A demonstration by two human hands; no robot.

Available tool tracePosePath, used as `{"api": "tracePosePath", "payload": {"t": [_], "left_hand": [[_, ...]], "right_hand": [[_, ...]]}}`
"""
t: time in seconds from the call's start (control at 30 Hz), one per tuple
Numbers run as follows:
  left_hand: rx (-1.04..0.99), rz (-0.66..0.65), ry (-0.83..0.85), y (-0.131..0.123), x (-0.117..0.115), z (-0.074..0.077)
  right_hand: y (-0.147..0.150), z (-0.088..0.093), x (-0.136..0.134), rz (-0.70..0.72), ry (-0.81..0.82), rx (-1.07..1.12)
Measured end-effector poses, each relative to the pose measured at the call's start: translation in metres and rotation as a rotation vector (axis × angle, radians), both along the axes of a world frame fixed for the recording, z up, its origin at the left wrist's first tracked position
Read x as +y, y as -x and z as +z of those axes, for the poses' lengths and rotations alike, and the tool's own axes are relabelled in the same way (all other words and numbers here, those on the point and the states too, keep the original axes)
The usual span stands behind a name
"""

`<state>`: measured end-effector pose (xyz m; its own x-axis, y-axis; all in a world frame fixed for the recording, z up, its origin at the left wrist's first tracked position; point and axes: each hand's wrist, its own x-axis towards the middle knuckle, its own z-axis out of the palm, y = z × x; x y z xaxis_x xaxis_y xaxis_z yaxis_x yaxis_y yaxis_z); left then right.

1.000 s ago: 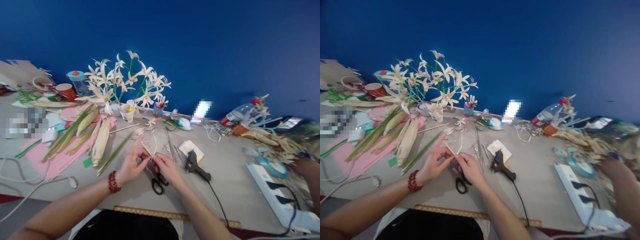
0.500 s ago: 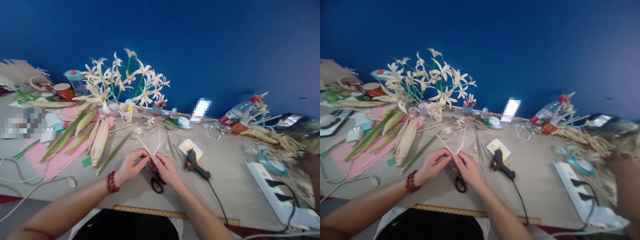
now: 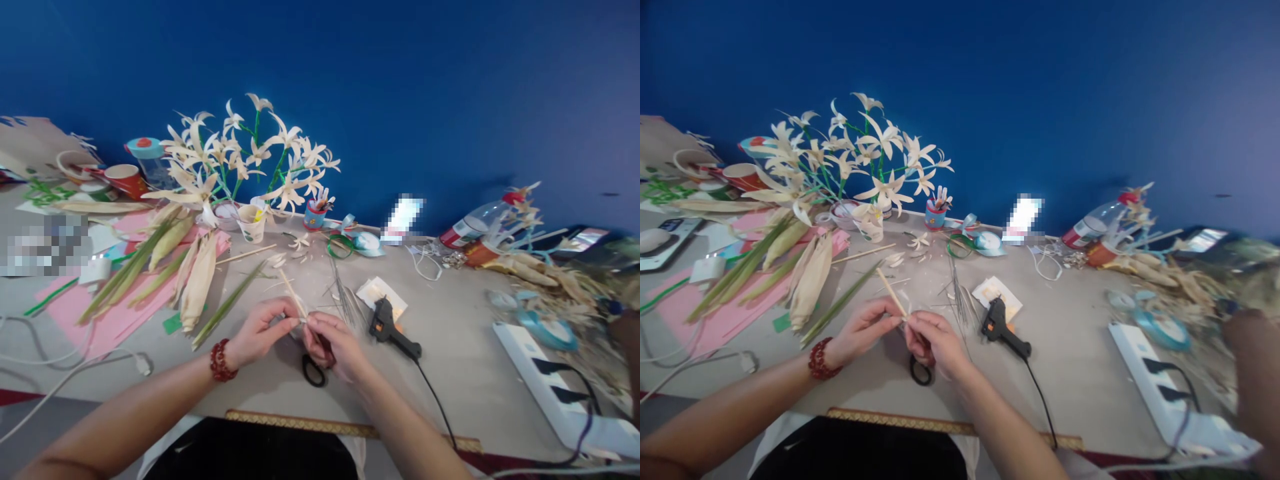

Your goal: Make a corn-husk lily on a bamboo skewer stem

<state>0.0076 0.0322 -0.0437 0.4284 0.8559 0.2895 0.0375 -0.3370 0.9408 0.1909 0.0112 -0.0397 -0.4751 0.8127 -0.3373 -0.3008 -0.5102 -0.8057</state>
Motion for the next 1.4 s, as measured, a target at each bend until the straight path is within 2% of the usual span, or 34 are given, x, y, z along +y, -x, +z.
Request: {"api": "tracePosePath", "payload": {"t": [0.13, 0.2, 0.27, 0.4, 0.47, 0.53, 0.63, 0.73, 0.93, 1.07, 1.17, 1.23, 1.3, 1.4], "left_hand": [[-0.044, -0.025, 0.019, 0.000, 0.001, -0.002], [-0.065, -0.027, 0.049, -0.001, 0.000, -0.003], [-0.067, -0.007, 0.069, -0.002, -0.001, -0.004], [-0.008, 0.035, 0.025, -0.004, -0.003, -0.003], [0.021, 0.030, -0.021, -0.004, -0.003, -0.001], [0.038, 0.010, -0.052, -0.003, -0.003, 0.000], [0.032, -0.015, -0.063, -0.001, -0.002, 0.001], [0.002, -0.011, -0.052, 0.000, 0.000, 0.000], [-0.030, -0.004, 0.019, 0.003, 0.007, -0.006], [-0.043, -0.010, 0.092, 0.004, 0.010, -0.009], [-0.074, -0.029, 0.144, 0.003, 0.010, -0.011], [-0.110, -0.026, 0.201, 0.002, 0.009, -0.012], [-0.145, -0.001, 0.248, 0.001, 0.008, -0.013], [-0.121, 0.048, 0.184, 0.000, 0.005, -0.010]], "right_hand": [[-0.004, 0.003, 0.000, 0.054, 0.083, 0.136], [-0.005, 0.005, 0.000, 0.059, 0.049, 0.126], [-0.005, 0.006, -0.001, 0.021, -0.092, 0.005], [0.000, 0.008, -0.005, -0.075, -0.483, -0.379], [0.001, 0.008, -0.005, -0.090, -0.580, -0.485], [0.002, 0.007, -0.005, -0.065, -0.553, -0.459], [0.000, 0.006, -0.004, 0.012, -0.316, -0.241], [-0.002, 0.007, -0.004, 0.016, -0.105, -0.057], [-0.010, 0.017, -0.003, 0.021, 0.039, 0.176], [-0.018, 0.023, 0.000, 0.053, 0.065, 0.286], [-0.026, 0.021, 0.003, 0.110, 0.064, 0.362], [-0.028, 0.018, 0.005, 0.098, 0.022, 0.359], [-0.026, 0.015, 0.005, 0.013, -0.093, 0.226], [-0.015, 0.009, 0.001, -0.079, -0.382, -0.198]]}}
